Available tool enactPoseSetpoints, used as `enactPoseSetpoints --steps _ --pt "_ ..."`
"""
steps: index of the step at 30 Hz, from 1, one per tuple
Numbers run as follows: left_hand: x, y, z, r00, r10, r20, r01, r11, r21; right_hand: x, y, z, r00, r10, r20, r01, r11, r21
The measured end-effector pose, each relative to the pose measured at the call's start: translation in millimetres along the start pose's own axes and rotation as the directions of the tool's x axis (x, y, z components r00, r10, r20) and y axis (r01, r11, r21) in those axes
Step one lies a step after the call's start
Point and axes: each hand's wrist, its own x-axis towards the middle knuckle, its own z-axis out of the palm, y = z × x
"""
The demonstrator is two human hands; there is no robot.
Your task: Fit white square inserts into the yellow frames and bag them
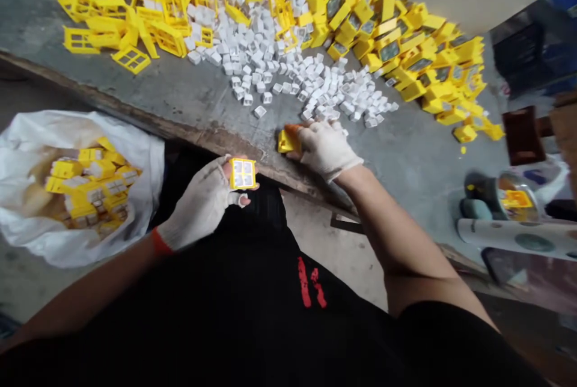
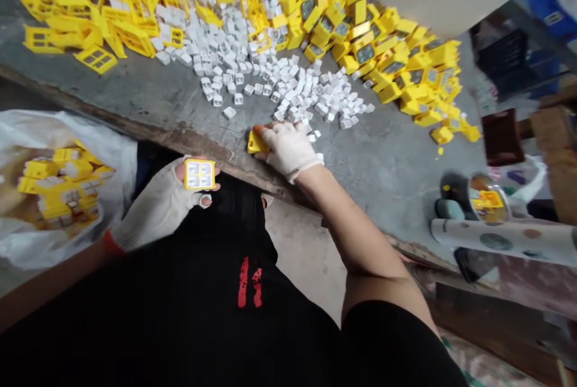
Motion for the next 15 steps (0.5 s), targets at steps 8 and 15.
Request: enactPoseSetpoints --steps 8,15 --pt "-8.4 -5.6 1.2 0.995 0.045 0.094 -0.043 0.999 -0.03 -31.2 -43.2 -12.5 0.883 -0.251 -0.396 0.421 0.796 0.434" --pt "-14.4 -7.1 6.5 0.991 0.061 0.115 -0.06 0.998 -0.018 -38.6 -55.4 -10.4 0.826 -0.319 -0.464 0.523 0.74 0.422"
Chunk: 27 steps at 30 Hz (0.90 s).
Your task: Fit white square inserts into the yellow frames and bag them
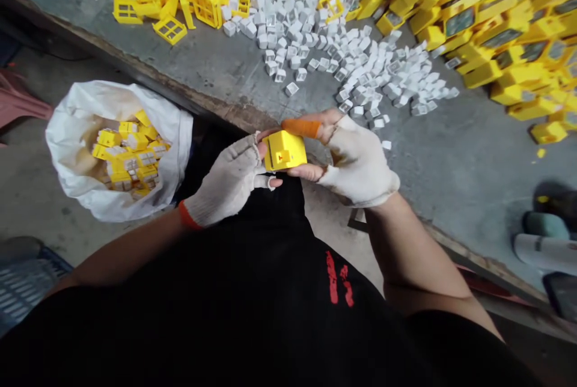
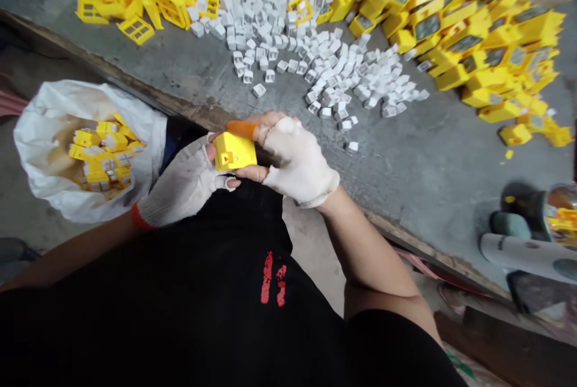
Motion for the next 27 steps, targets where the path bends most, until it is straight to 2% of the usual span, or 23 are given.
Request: enactPoseSetpoints --steps 3,8,11,14,16,18,21,25,27 --pt "-0.8 -2.5 1.7 1.0 -0.004 -0.009 0.004 1.0 0.004 -3.2 -0.2 -1.4 1.0 -0.025 0.015 0.026 0.997 -0.067" --pt "-5.6 -4.0 4.3 0.998 0.025 -0.055 -0.022 0.999 0.043 -10.0 -6.7 0.2 0.999 0.006 0.037 0.0 0.99 -0.143" --pt "-9.8 1.7 5.9 0.994 0.084 -0.064 -0.07 0.98 0.188 -12.8 -18.4 8.3 0.999 0.027 0.043 -0.017 0.976 -0.216" --pt "-12.3 10.6 7.7 0.974 0.212 -0.085 -0.161 0.9 0.406 -13.0 -27.0 21.3 0.992 0.119 0.031 -0.108 0.964 -0.242" --pt "-14.1 15.8 8.9 0.954 0.284 -0.093 -0.199 0.836 0.512 -11.8 -26.3 29.1 0.979 0.202 -0.005 -0.201 0.973 -0.115" --pt "-17.2 19.8 9.9 0.946 0.312 -0.084 -0.211 0.796 0.568 -9.6 -22.3 34.3 0.957 0.286 -0.042 -0.276 0.948 0.157" --pt "-23.9 23.9 10.3 0.94 0.34 -0.038 -0.256 0.77 0.584 -4.1 -19.8 38.7 0.92 0.385 -0.069 -0.292 0.794 0.534" --pt "-27.4 25.8 7.5 0.904 0.428 0.003 -0.336 0.706 0.623 5.4 -24.8 47.3 0.882 0.455 -0.125 -0.27 0.704 0.657" --pt "-24.4 25.6 3.3 0.901 0.434 -0.024 -0.319 0.697 0.643 8.1 -23.7 54.7 0.861 0.502 -0.083 -0.284 0.61 0.74"
